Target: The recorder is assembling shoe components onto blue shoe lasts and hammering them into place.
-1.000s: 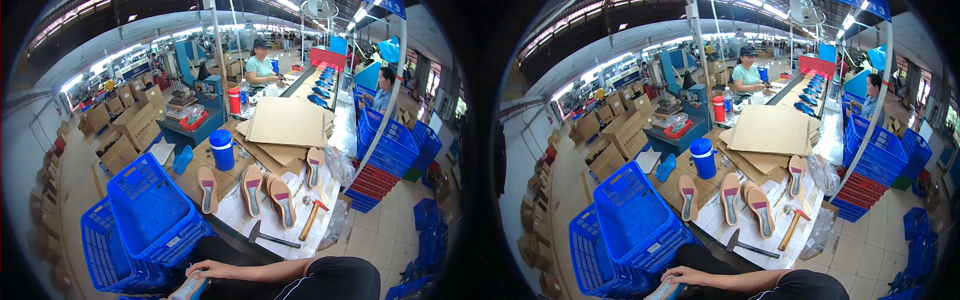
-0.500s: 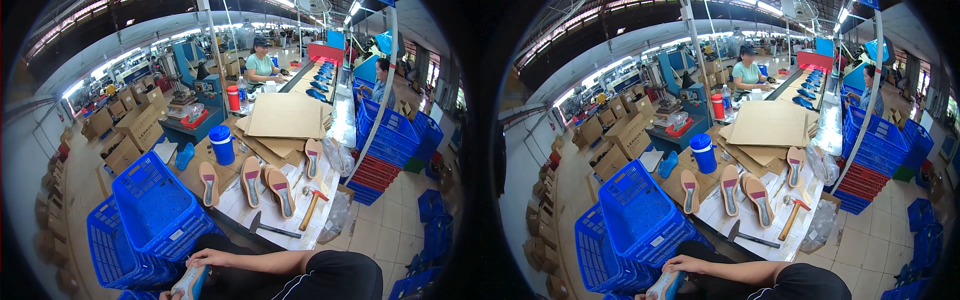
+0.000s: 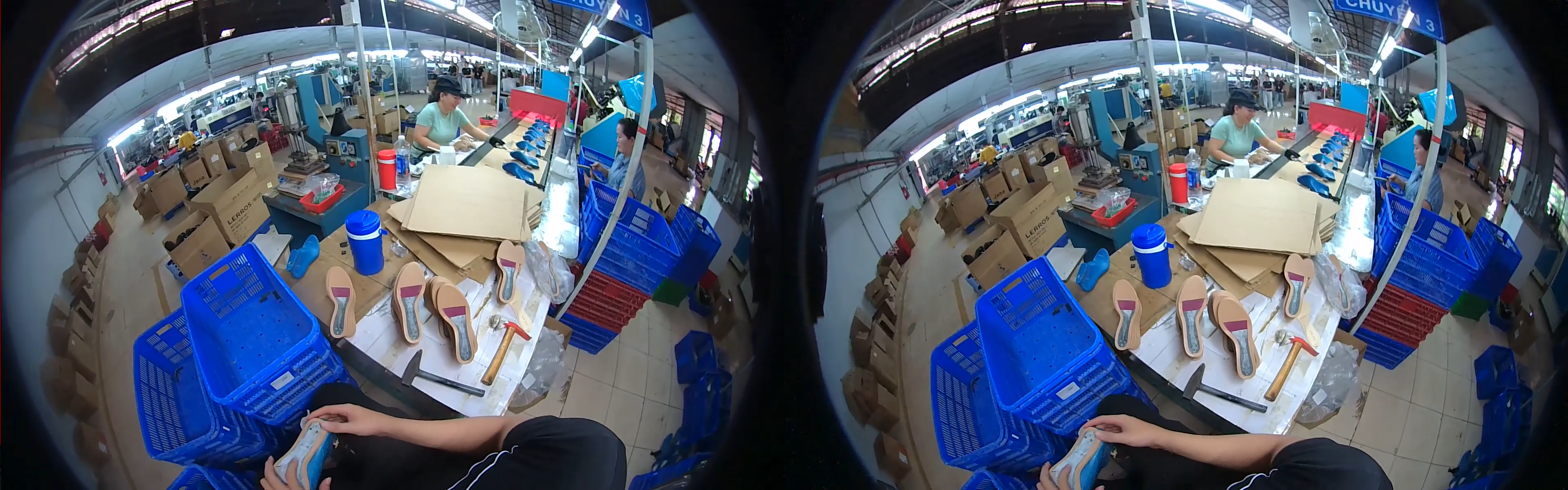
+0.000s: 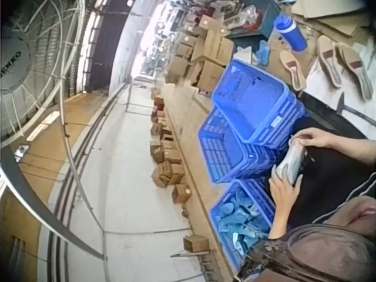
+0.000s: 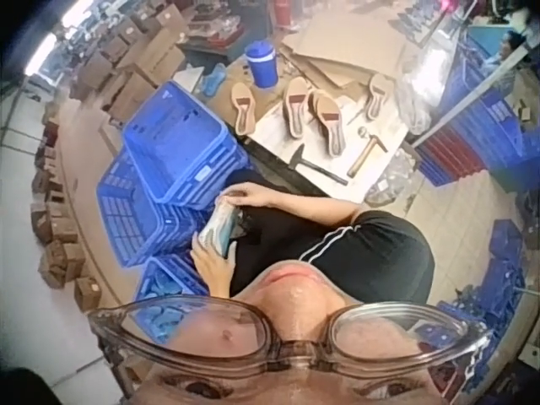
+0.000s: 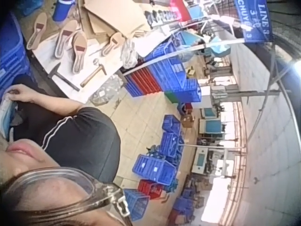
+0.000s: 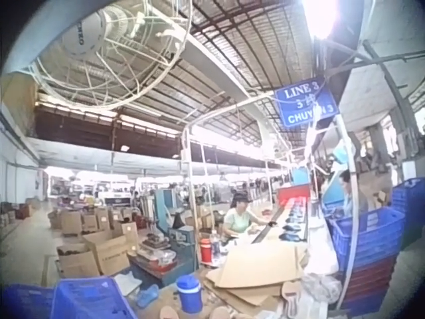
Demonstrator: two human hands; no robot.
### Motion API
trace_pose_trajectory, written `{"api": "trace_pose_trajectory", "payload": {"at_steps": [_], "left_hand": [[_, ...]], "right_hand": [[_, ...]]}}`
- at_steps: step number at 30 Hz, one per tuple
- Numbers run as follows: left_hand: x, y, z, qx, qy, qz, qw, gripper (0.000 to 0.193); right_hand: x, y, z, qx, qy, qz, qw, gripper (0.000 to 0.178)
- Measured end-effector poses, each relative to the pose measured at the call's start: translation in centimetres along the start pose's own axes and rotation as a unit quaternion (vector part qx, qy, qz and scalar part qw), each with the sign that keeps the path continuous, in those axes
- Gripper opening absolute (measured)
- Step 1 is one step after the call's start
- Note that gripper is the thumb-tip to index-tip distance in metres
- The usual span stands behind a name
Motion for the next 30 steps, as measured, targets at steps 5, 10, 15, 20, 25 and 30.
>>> {"api": "trace_pose_trajectory", "payload": {"at_steps": [5, 10, 15, 20, 25, 30], "left_hand": [[0.8, -0.6, 1.0, 0.053, -0.012, -0.025, 0.998, 0.063], [1.9, -0.6, 1.5, 0.049, -0.03, -0.019, 0.998, 0.066], [2.9, -0.3, 2.4, 0.089, -0.04, -0.001, 0.995, 0.07], [3.8, 0.2, 3.0, 0.119, -0.043, -0.014, 0.992, 0.07], [3.7, 0.4, 2.5, 0.116, -0.062, -0.022, 0.991, 0.074], [3.8, 0.2, 2.0, 0.119, -0.076, -0.047, 0.989, 0.073]], "right_hand": [[-1.0, -9.7, -8.0, -0.238, -0.174, -0.033, 0.955, 0.038], [-1.3, -21.9, -14.2, -0.457, -0.337, 0.018, 0.823, 0.029], [-7.0, -25.8, -17.7, -0.515, -0.437, 0.16, 0.719, 0.054], [-9.1, -24.0, -19.7, -0.514, -0.492, 0.202, 0.673, 0.063], [-12.9, -22.7, -22.8, -0.447, -0.509, 0.243, 0.694, 0.056], [-12.9, -20.8, -18.5, -0.329, -0.142, 0.442, 0.822, 0.042]]}}
Point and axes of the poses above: each hand's wrist, its own y-axis towards the middle knuckle, its own z-axis out of the palm, x = y × z, the point moved 10 cm from there along y, towards the middle knuckle, and after that the axes turned 14 degrees about z, right-handed, at the moved point
